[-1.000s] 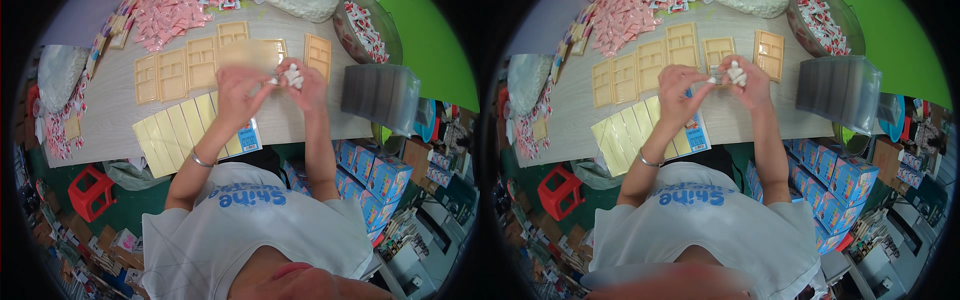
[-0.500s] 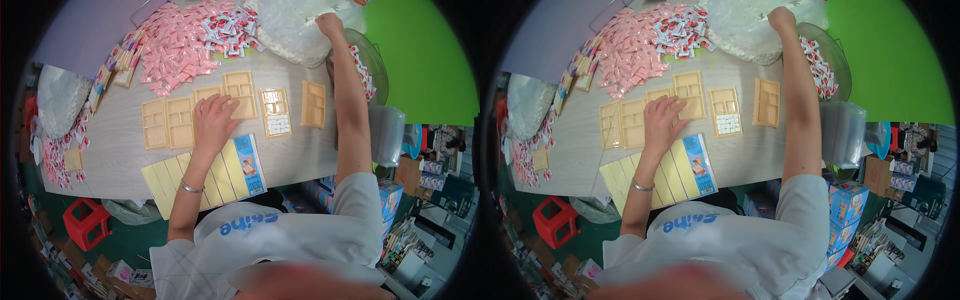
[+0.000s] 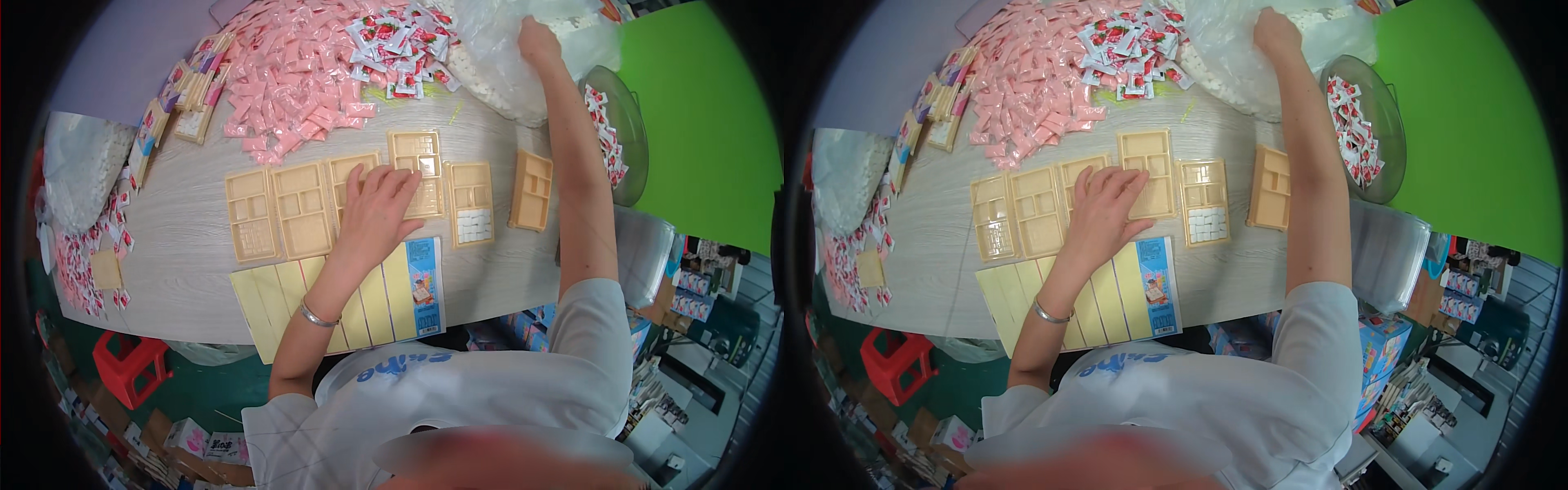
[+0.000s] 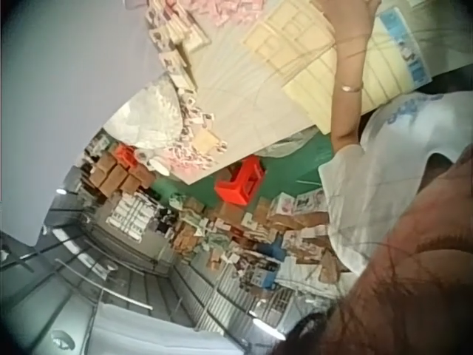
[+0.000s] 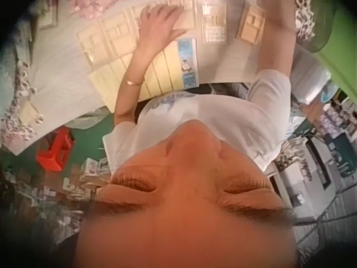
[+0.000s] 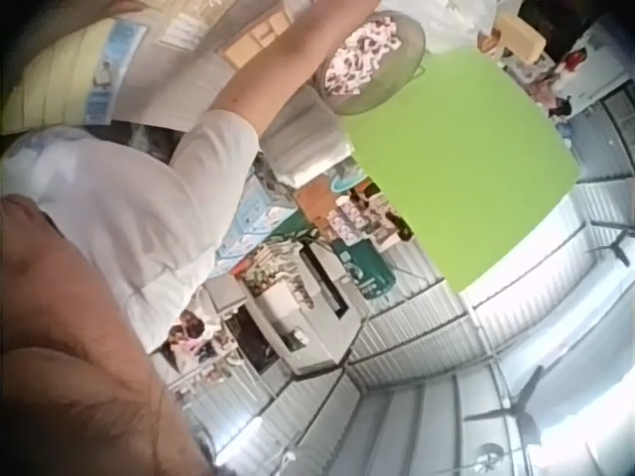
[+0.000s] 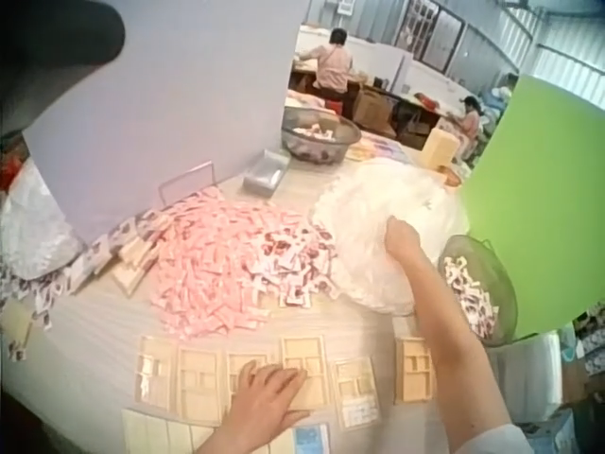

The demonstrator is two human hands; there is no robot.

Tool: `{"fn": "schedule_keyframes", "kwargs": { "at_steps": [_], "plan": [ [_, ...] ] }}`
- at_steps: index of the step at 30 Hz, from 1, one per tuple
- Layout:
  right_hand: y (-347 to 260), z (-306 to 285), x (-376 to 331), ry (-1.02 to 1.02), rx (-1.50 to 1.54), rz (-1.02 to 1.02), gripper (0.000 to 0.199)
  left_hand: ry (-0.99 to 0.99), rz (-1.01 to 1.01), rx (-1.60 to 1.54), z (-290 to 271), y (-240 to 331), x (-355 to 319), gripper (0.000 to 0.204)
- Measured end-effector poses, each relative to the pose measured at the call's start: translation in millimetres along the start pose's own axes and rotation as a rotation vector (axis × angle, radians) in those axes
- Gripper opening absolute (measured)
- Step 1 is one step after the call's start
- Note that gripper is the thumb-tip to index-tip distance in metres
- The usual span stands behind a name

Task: Manually packaging small white items into divided plastic trays and sealing them.

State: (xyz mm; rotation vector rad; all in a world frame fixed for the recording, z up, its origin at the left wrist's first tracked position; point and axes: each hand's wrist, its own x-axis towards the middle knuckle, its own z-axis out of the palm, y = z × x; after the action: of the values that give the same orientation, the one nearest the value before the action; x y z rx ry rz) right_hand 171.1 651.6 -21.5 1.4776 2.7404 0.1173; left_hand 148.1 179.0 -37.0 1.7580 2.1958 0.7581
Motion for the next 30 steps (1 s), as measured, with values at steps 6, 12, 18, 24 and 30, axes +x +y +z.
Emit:
{"fn": "schedule_keyframes", "kwargs": {
  "at_steps": [6, 12, 18, 24, 30],
  "plan": [
    [105, -28, 21, 0.099, -0.043, -0.001, 0.038, 0.004, 0.035, 0.02, -15, 0, 23, 0.088],
    [1, -65, -134, -0.183, 2.166, 0.089, 0.021, -0.001, -0.028, 0.052, -8, -14, 11, 0.079],
    [-89, -14, -309, -0.335, 2.167, 0.159, 0.021, 0.039, -0.023, 0.053, 1, 8, 7, 0.071],
    [-106, 14, -342, 0.021, 1.893, 0.027, 0.017, 0.118, -0.02, 0.047, 9, 13, -4, 0.072],
    [-106, 13, -347, 0.024, 1.971, -0.005, 0.016, 0.118, -0.025, 0.047, 11, 14, -5, 0.072]
  ]
}}
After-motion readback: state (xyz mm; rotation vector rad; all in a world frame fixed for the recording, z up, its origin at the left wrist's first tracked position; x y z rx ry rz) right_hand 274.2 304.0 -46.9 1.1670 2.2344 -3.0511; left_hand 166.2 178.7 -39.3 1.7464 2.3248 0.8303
